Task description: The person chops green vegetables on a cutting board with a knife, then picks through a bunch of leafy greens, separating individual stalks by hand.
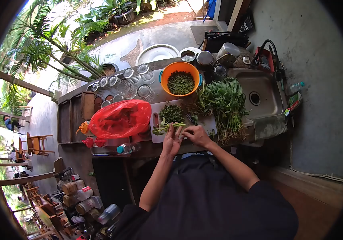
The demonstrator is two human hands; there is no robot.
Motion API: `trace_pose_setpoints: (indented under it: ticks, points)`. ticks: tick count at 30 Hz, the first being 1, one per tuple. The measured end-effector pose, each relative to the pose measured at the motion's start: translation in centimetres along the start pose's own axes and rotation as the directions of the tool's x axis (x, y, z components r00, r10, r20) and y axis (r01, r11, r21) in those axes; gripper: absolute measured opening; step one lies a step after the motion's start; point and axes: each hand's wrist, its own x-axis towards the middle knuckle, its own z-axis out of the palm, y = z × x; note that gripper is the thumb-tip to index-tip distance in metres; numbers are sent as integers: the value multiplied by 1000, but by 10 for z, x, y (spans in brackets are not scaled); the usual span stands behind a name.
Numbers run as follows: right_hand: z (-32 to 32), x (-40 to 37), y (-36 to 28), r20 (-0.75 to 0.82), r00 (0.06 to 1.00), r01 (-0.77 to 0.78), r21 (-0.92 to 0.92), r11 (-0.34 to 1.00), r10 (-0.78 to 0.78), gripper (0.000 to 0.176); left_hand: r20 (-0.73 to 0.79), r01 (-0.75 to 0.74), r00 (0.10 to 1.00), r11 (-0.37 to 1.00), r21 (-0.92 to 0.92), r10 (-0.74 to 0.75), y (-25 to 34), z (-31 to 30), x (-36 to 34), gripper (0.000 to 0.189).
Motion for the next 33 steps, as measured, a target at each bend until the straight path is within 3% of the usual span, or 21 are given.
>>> trace_pose_setpoints:
  ticks: [1, 3, 4, 8, 10, 13, 15, 17, 19, 20, 21, 23, 25, 29, 30, 31, 33]
  points:
    - [-1, 4, 0, 6, 1000, 4, 0, 1000, -4, 18, -17, 9, 1000, 1000, 4, -9, 1, 5, -3, 38]
    - [-3, 4, 4, -130, 986, 106, 43, 993, -99, 20, -35, 27, 999, 1000, 7, -27, -1, 5, -4, 40]
    - [-1, 5, -1, -138, 990, 47, 126, 991, -29, 21, -21, 54, 998, 998, 16, -54, -5, -2, 2, 40]
    - [11, 11, -11, -168, 985, 63, 89, 994, -47, 19, 54, 123, 990, 987, 105, -129, -11, -9, 10, 41]
    - [16, 14, -4, -254, 955, 147, -33, 989, -151, 17, 79, 116, 989, 990, 74, -122, -12, -7, 6, 42]
    - [6, 14, -4, -220, 939, 224, -190, 956, -264, 19, 110, 142, 984, 990, 9, -142, -15, -13, 10, 45]
    - [-1, 17, -3, -246, 947, 167, -164, 972, -204, 19, 120, 176, 978, 984, -24, -172, -16, -14, 10, 46]
    - [-8, 22, 6, -267, 952, 117, -135, 984, -149, 19, 28, 158, 987, 986, 47, -159, -11, -8, 6, 48]
    - [-20, 29, 24, -268, 937, -119, 358, 926, 224, 21, 3, 88, 996, 992, 95, -89, -5, -6, 2, 49]
    - [-32, 29, 29, -163, 935, -198, 494, 847, 314, 28, -19, 29, 999, 989, 147, -26, -3, -5, 1, 51]
    - [-41, 30, 31, -167, 933, -200, 495, 846, 318, 28, -18, 34, 999, 988, 148, -32, -1, -7, 1, 51]
    - [-57, 33, 32, -75, 907, -254, 687, 681, 414, 33, -44, -40, 998, 989, 145, 47, 4, -9, 2, 48]
    - [-69, 35, 38, -46, 915, -268, 674, 688, 402, 36, -39, -59, 997, 984, 166, 67, 6, -7, 0, 45]
    - [-80, 44, 42, -144, 923, -244, 497, 833, 356, 34, -41, -93, 994, 964, 247, 106, 4, -7, 1, 42]
    - [-81, 45, 40, -287, 928, -185, 191, 964, 235, 33, -41, -97, 993, 958, 268, 112, 4, -6, 2, 41]
    - [-82, 46, 38, -380, 922, -136, -144, 980, 72, 31, -40, -98, 993, 959, 267, 113, 5, -6, 3, 41]
    - [-80, 52, 44, -427, 901, -147, -146, 978, 72, 28, -44, -121, 989, 945, 303, 141, 6, -3, 4, 42]
